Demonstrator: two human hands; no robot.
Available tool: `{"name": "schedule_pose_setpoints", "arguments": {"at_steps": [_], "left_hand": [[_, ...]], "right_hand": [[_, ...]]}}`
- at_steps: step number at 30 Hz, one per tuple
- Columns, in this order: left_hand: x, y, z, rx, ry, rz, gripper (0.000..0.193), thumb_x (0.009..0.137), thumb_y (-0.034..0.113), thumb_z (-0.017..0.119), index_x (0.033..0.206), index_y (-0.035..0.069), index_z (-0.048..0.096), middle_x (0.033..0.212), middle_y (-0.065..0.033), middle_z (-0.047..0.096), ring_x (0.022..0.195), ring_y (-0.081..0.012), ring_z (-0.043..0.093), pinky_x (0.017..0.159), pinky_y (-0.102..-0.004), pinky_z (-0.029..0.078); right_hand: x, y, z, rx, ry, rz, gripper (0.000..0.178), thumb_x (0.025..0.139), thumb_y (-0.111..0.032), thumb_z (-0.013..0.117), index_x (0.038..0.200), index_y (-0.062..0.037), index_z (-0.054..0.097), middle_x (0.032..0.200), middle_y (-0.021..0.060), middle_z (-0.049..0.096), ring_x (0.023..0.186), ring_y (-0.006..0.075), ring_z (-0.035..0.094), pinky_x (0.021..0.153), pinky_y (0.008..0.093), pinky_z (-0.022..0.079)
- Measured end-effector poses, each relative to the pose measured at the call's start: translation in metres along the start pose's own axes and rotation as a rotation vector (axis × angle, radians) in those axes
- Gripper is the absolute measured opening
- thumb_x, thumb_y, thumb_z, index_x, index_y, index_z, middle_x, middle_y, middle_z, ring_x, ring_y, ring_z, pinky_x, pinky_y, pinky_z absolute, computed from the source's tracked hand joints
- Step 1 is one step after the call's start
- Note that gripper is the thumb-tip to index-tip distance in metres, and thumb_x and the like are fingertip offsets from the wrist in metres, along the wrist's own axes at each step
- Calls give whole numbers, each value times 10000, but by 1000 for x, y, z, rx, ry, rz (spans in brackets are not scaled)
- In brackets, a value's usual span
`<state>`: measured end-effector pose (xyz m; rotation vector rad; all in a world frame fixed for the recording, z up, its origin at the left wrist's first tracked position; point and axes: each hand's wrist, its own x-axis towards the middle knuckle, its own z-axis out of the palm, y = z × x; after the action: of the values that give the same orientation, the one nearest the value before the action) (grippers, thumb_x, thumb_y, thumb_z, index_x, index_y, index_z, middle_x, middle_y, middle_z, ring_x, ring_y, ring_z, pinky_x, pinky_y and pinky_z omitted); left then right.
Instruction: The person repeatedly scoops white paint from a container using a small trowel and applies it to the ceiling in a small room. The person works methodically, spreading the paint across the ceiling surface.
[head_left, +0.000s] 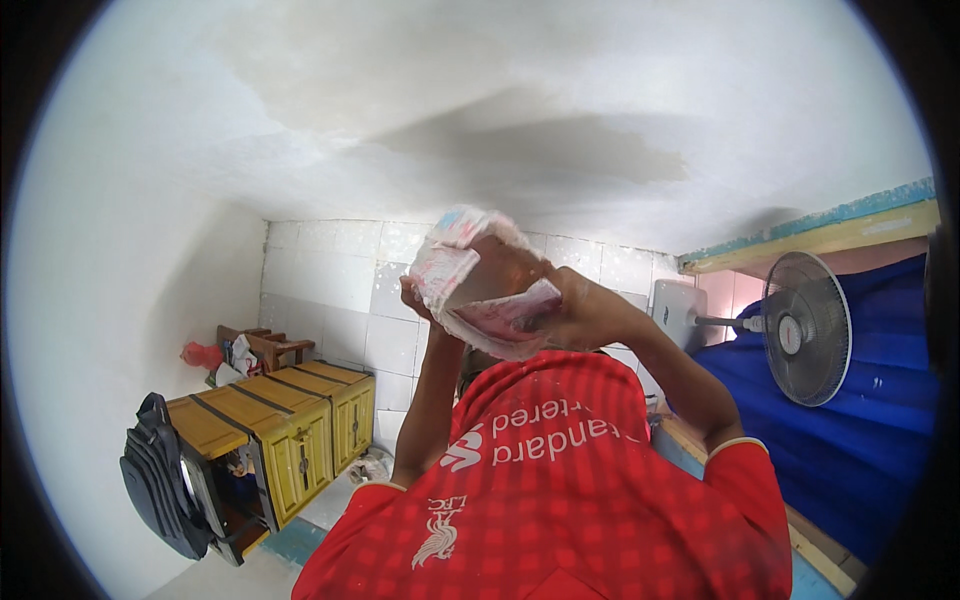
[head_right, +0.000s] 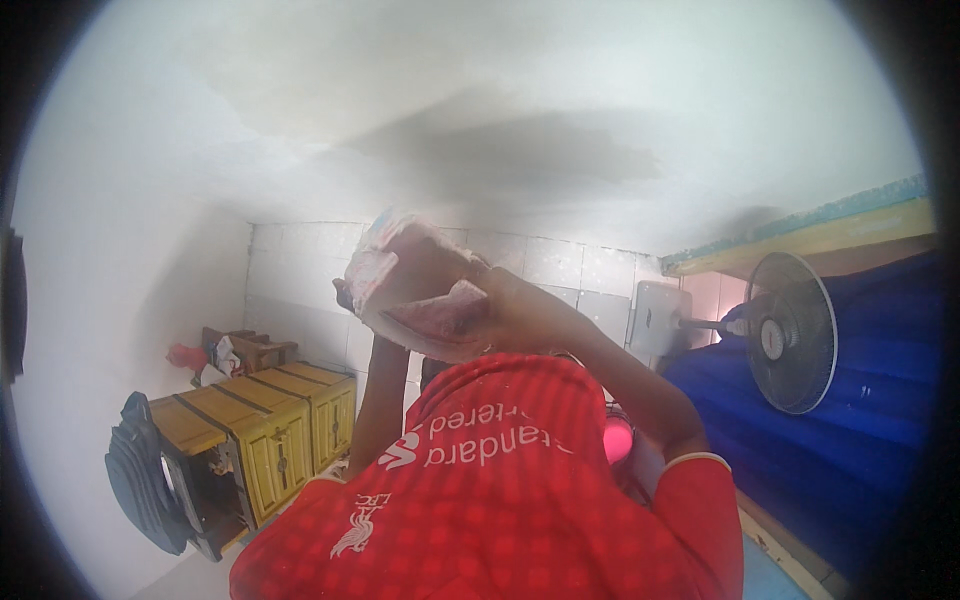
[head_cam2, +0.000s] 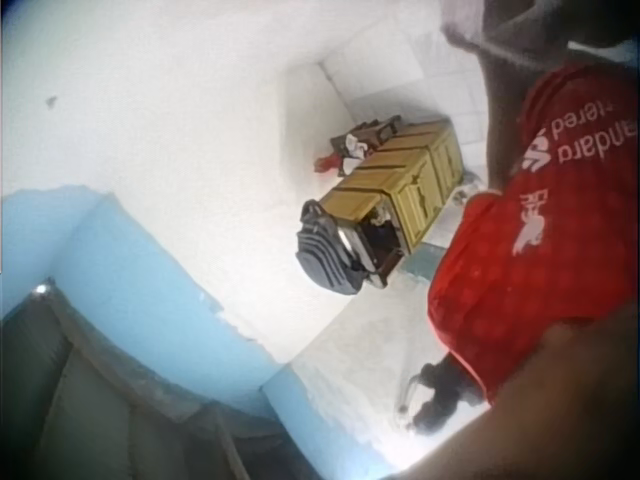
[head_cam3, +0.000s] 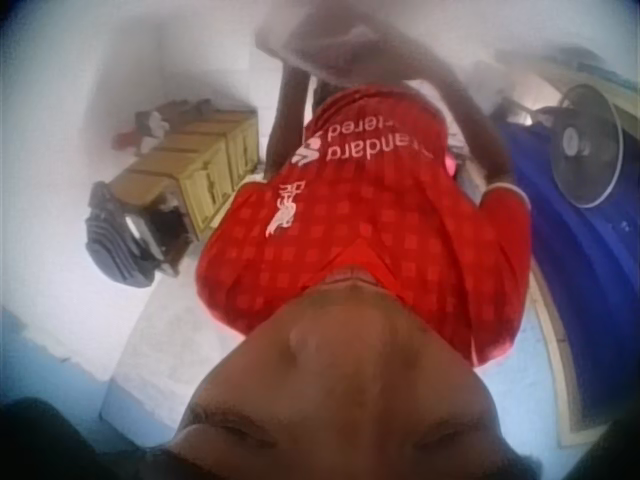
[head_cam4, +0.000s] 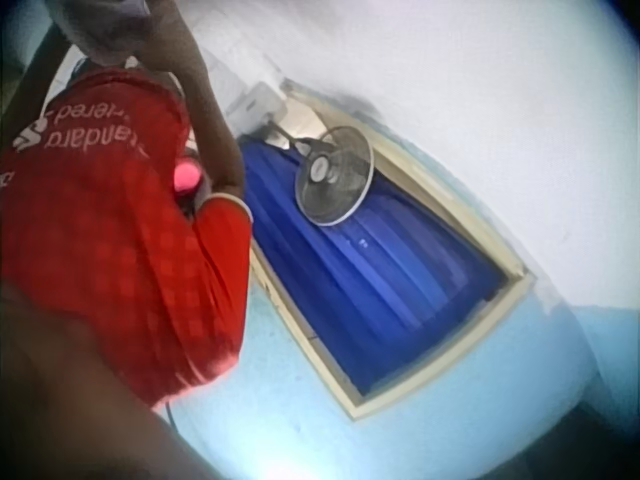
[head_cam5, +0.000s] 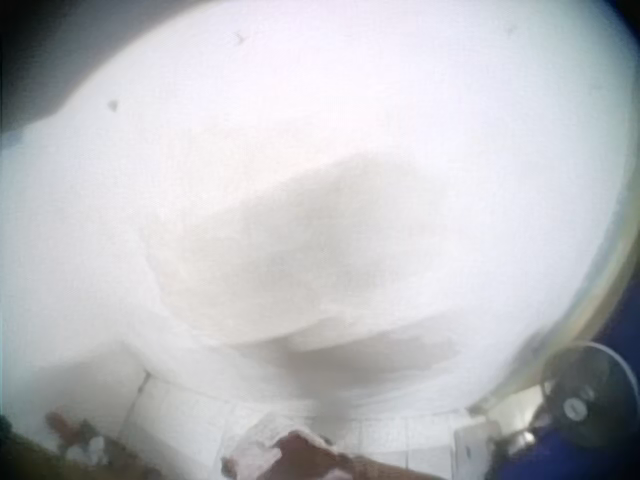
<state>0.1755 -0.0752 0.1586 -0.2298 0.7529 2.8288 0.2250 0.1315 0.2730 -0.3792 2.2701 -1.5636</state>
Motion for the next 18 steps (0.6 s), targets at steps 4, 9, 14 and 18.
{"name": "schedule_pose_setpoints", "arguments": {"at_steps": [4,9,14,18], "left_hand": [[4,-1,-16,-42,88,60,1219,663,925,462,1428,-22,406,1352,-271,500,1238,-435,499,1053,-575,419],[2,-5,-10,-150,-69,18,1193,638,913,520,1410,8,430,1313,-244,525,1200,-414,515,1042,-564,431],[20,-15,-30,-17,-149,58,1128,715,862,530,1440,6,410,1369,-220,517,1233,-371,535,1056,-538,449],[11,3,-7,198,-189,114,1084,788,809,524,1445,-44,397,1403,-194,521,1282,-329,534,1045,-485,473]], "right_hand": [[6,-17,-6,135,-48,106,414,801,-73,744,1198,2,655,1094,172,683,1015,278,662,875,388,523],[13,7,21,-2,122,-99,519,770,-74,766,1275,-68,649,1219,219,650,1093,377,631,944,434,511],[9,-16,4,31,70,-120,507,786,-71,766,1276,-73,636,1197,186,652,1135,333,612,969,407,493],[1,-12,-4,96,63,34,289,839,-81,739,1113,-5,690,1043,131,716,998,230,669,900,359,506]]}}
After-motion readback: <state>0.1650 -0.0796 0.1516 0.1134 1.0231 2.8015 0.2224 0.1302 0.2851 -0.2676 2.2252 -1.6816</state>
